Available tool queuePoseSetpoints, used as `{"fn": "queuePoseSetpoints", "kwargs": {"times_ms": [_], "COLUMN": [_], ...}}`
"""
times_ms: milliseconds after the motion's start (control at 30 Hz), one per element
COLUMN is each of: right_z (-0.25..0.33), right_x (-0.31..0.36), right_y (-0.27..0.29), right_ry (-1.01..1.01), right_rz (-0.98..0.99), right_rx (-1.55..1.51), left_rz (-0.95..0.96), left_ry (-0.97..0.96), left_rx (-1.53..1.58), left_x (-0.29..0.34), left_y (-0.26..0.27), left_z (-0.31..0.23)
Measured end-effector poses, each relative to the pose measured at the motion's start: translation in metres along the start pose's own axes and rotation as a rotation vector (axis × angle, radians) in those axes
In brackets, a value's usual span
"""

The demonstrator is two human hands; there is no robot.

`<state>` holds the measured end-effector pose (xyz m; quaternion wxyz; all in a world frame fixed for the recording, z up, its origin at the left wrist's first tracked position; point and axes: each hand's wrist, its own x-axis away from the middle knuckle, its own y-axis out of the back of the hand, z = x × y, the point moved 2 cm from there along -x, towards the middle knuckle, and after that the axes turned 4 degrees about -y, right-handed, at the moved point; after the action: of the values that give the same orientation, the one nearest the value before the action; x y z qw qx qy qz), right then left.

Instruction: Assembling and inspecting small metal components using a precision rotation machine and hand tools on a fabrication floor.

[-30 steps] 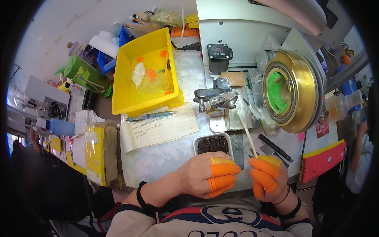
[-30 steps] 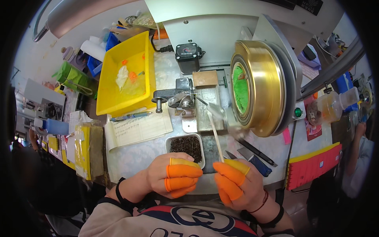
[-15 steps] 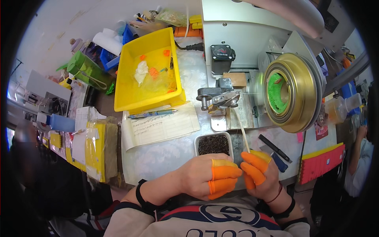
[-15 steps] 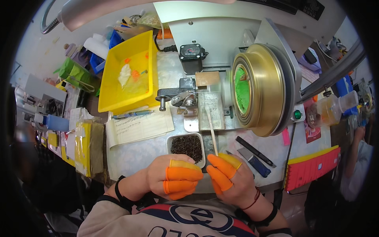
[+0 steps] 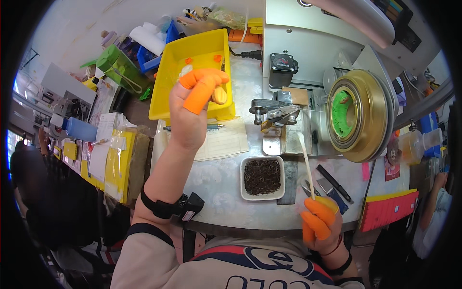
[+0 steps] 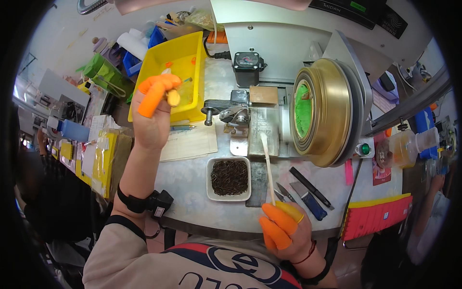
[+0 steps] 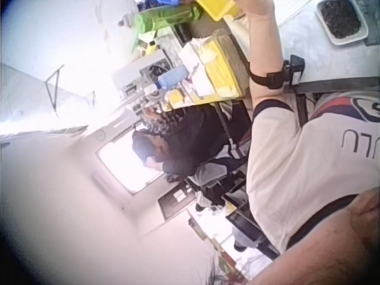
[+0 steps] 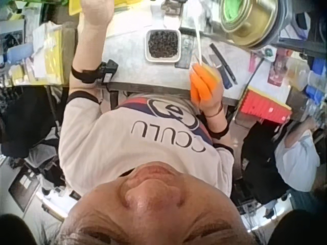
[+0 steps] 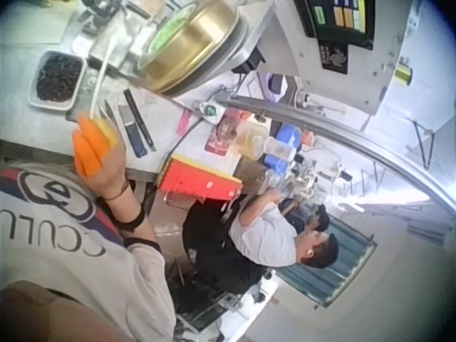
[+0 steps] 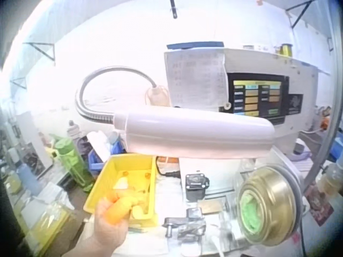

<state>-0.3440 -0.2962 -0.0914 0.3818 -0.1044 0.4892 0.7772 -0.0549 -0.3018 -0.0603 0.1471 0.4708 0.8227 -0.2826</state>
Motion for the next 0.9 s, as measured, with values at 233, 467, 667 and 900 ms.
{"fn": "queuePoseSetpoints", "kwargs": {"times_ms": [233, 467, 667, 900], "right_z": [0.004, 0.011, 0.019, 0.025], "right_x": [0.015, 0.035, 0.029, 0.046], "right_y": [0.008, 0.018, 0.026, 0.022], "right_ry": [0.043, 0.094, 0.016, -0.197], "right_rz": [0.060, 0.097, 0.025, 0.062], "right_rx": [-0.065, -0.093, -0.315, -0.476], "left_rz": [0.092, 0.053, 0.052, 0.220], "left_ry": [0.172, 0.287, 0.112, -0.197], "left_rx": [-0.129, -0.121, -0.759, -0.985], "left_x": [0.041, 0.053, 0.072, 0.109], "left_y": [-0.012, -0.016, 0.024, -0.010], "left_z": [0.025, 0.015, -0.022, -0.060]}}
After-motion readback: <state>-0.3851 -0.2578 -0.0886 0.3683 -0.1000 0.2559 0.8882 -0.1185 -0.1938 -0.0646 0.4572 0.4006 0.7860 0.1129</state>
